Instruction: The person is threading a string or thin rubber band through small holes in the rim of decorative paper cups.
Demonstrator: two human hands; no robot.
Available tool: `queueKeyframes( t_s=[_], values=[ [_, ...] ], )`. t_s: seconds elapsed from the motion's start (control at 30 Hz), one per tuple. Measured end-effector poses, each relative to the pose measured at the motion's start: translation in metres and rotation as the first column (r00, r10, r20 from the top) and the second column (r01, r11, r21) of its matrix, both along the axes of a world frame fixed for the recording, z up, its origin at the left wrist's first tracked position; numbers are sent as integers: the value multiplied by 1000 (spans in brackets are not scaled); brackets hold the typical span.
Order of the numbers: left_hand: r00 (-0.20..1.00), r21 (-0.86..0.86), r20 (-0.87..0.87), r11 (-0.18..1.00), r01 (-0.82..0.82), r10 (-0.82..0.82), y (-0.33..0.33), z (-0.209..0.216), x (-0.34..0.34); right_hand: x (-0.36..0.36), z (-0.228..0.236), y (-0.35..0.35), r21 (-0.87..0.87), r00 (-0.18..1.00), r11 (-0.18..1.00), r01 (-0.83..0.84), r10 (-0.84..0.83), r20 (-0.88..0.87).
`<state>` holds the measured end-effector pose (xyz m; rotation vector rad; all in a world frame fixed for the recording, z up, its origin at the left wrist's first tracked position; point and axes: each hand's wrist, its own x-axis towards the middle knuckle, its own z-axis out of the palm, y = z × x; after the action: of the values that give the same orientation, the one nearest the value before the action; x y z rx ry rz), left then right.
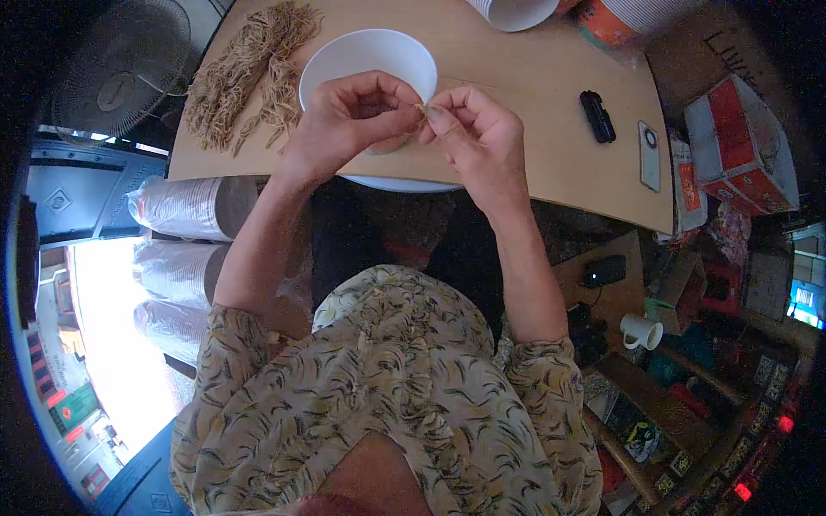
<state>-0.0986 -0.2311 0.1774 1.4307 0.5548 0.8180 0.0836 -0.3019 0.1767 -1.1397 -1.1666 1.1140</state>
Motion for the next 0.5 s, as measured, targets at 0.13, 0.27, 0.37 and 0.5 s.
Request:
queueKeyframes(
  t_s=[0.13, 0.27, 0.37, 0.5],
  values=[
    [999, -39, 13, 999, 37, -36, 0, 4, -1, 2, 0, -1, 7, 1000, 1000, -23, 23, 16],
    [1000, -23, -4, 1000, 16, -17, 0, 2, -2, 1, 1, -1, 11, 999, 1000, -19, 18, 37],
    [1000, 16, -30, 1000, -4, 4, 0, 2, -2, 4, 2, 0, 2, 998, 1000, -20, 20, 55],
    [999, 28, -43, 1000, 6, -5, 0, 0, -4, 2, 5, 1, 21, 986, 1000, -20, 16, 163]
  ],
)
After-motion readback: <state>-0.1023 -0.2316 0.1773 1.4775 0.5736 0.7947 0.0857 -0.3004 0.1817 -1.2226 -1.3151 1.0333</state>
